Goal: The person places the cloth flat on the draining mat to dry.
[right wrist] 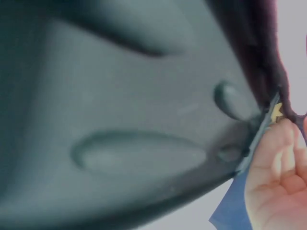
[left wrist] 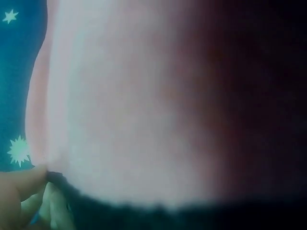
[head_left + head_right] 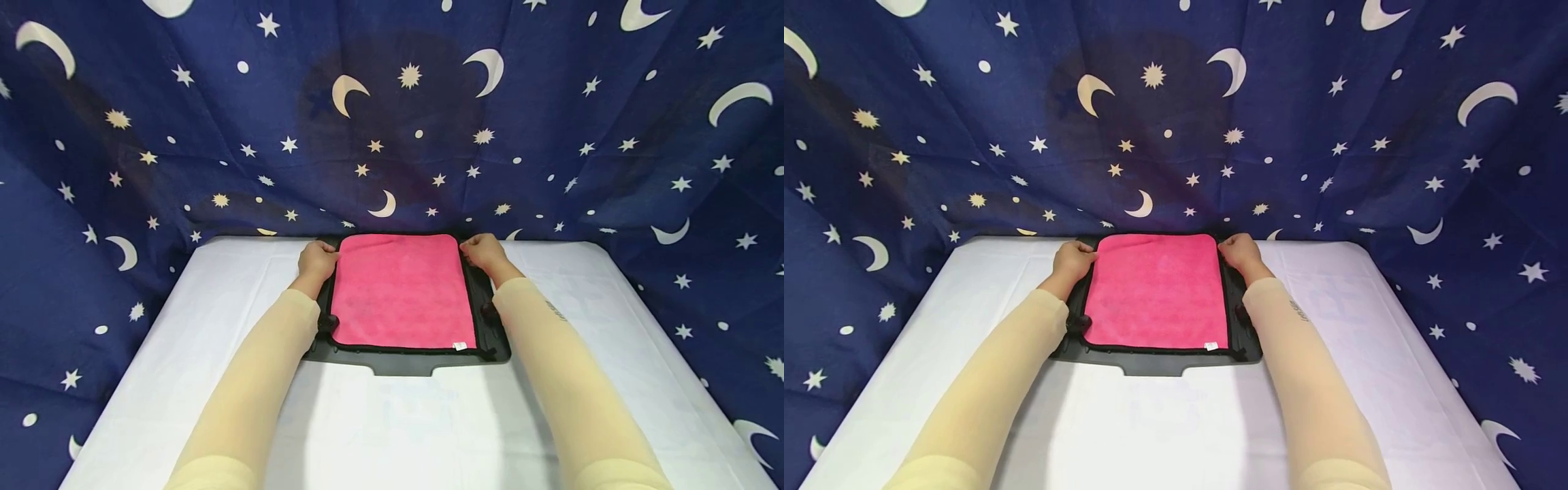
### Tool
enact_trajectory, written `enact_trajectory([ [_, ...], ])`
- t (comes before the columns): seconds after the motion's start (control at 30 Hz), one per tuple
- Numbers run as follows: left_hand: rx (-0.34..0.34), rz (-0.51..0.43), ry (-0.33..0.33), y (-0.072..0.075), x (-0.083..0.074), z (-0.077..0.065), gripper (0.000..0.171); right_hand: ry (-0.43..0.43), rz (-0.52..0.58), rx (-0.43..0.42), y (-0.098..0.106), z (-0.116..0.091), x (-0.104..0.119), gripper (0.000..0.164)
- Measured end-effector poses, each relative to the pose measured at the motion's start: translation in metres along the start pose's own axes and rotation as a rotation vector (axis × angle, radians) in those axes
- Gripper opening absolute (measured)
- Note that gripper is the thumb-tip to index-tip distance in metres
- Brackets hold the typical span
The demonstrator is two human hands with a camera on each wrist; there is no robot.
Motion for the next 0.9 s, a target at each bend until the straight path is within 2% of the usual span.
enact_trajectory([
  [0.07,-0.021,0.042,-0.071,0.003,-0.007,-0.003,0.019,0.052,-0.083,-0.024,0.005,-0.001,0.007,0.031],
  [0.17,-0.028,0.135,-0.213,0.005,-0.023,-0.011,0.021,0.152,-0.180,-0.034,0.008,-0.002,0.021,0.029],
  [0.27,-0.001,0.239,-0.340,-0.001,-0.039,-0.019,0.025,0.250,-0.253,0.000,0.004,-0.003,0.036,0.028],
  [0.37,0.024,0.332,-0.429,-0.012,-0.051,-0.026,0.031,0.326,-0.340,0.072,-0.008,-0.005,0.047,0.030],
  [0.53,0.102,0.449,-0.507,-0.031,-0.062,-0.035,0.040,0.399,-0.475,0.165,-0.027,-0.007,0.058,0.040],
  [0.73,0.201,0.539,-0.550,-0.046,-0.064,-0.040,0.049,0.494,-0.562,0.242,-0.046,-0.010,0.059,0.048],
  [0.9,0.301,0.554,-0.533,-0.055,-0.058,-0.038,0.058,0.461,-0.570,0.293,-0.055,-0.008,0.050,0.056],
])
Point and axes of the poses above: each hand's wrist, its own z-axis towards the middle knuckle, its own y-axis out of the back of the hand, x = y × z, the point moved 8 cm from there along z, towards the middle knuckle, and after that the axes turned 6 degrees about y, right-handed, at the moved point
